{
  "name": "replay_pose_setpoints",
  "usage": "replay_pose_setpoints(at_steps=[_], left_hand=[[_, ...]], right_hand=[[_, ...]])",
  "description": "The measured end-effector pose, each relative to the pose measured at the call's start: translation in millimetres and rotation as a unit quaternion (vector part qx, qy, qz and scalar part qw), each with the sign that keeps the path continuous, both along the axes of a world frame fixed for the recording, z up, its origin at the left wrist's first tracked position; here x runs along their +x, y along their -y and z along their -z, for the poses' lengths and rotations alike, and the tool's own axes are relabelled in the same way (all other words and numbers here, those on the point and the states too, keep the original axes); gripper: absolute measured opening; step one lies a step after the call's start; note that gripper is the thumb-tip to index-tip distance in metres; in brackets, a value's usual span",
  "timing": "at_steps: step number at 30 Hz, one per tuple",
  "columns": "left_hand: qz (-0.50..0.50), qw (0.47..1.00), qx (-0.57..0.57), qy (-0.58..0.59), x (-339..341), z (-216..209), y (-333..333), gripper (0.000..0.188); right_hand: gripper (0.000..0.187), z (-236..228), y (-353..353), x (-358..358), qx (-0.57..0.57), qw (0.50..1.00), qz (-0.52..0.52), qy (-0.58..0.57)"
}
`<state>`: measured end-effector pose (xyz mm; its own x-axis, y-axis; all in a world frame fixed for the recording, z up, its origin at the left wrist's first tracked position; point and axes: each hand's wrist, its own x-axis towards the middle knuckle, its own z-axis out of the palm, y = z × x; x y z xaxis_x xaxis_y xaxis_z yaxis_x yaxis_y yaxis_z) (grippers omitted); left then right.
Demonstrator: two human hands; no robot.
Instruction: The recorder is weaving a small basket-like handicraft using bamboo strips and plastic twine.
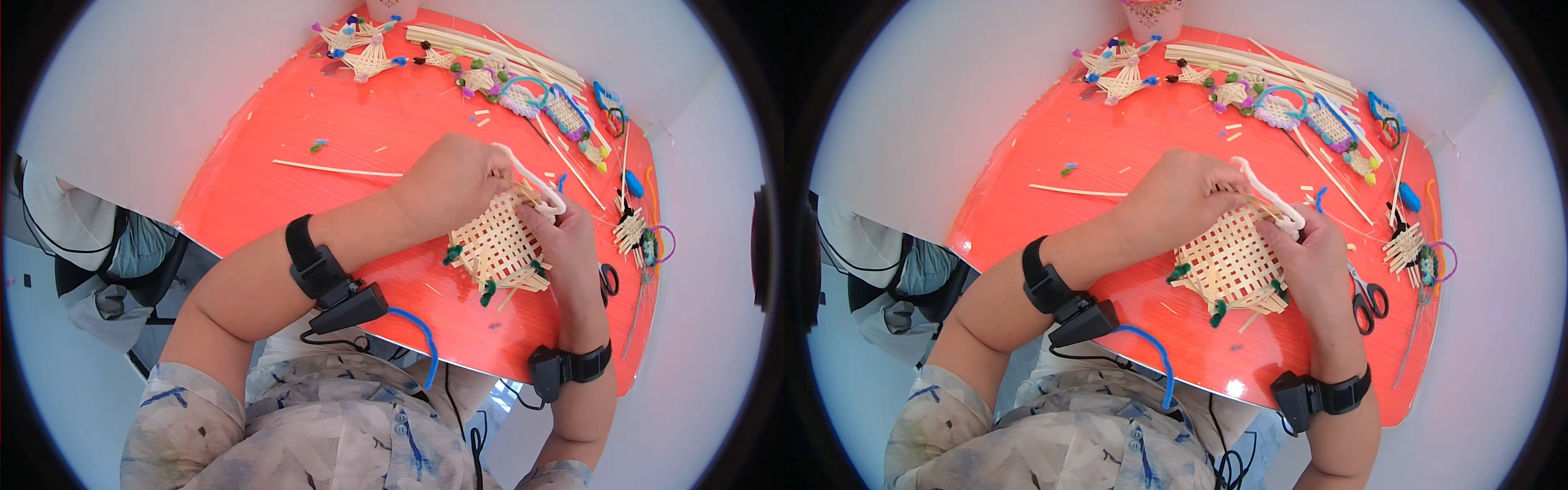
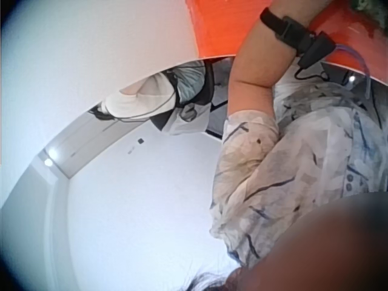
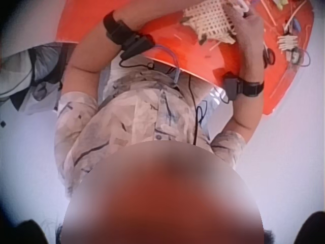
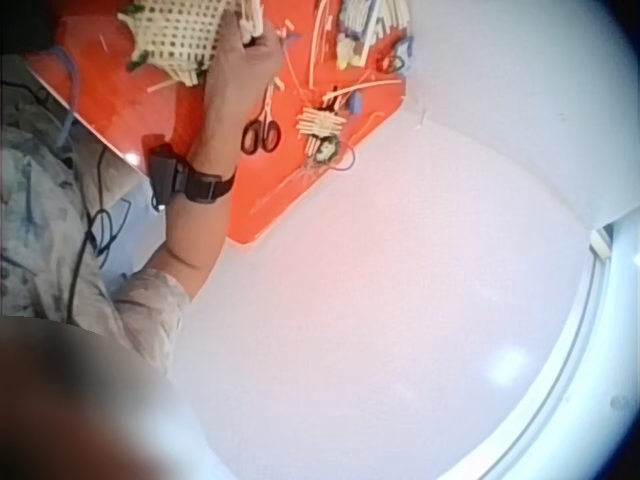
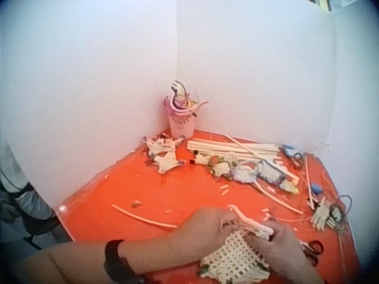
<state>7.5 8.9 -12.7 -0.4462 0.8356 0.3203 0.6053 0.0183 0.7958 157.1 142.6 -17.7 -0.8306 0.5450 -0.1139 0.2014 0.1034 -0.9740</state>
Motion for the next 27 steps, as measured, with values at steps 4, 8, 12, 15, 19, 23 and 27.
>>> replay_pose_setpoints(at_steps=[4, 8, 12, 15, 19, 23, 27], left_hand=[[-0.001, 1.0, -0.019, -0.016, 0, -1, 0, 0.013], [0.003, 0.996, -0.087, -0.02, -3, -3, 2, 0.014], [-0.007, 0.995, -0.082, -0.064, -5, 1, 3, 0.014], [-0.022, 0.992, -0.103, -0.069, -3, 3, 2, 0.014], [-0.051, 0.985, -0.1, -0.132, 0, 11, 2, 0.013], [-0.041, 0.986, -0.091, -0.13, 2, 10, 1, 0.013], [-0.036, 0.992, -0.035, -0.113, -3, 17, 1, 0.014]], right_hand=[[0.021, 1, 0, 1, 0.033, 0.999, -0.004, -0.005], [0.019, -6, 11, -2, 0.095, 0.995, -0.001, 0.009], [0.019, -4, 7, 0, 0.108, 0.993, 0.012, -0.033], [0.016, -3, 3, 2, 0.173, 0.985, 0.004, 0.021], [0.012, -1, 7, 0, 0.223, 0.974, 0.018, 0.025], [0.013, 0, 6, 1, 0.258, 0.966, 0.018, 0.023], [0.014, -3, 8, -1, 0.255, 0.966, 0.014, 0.038]])
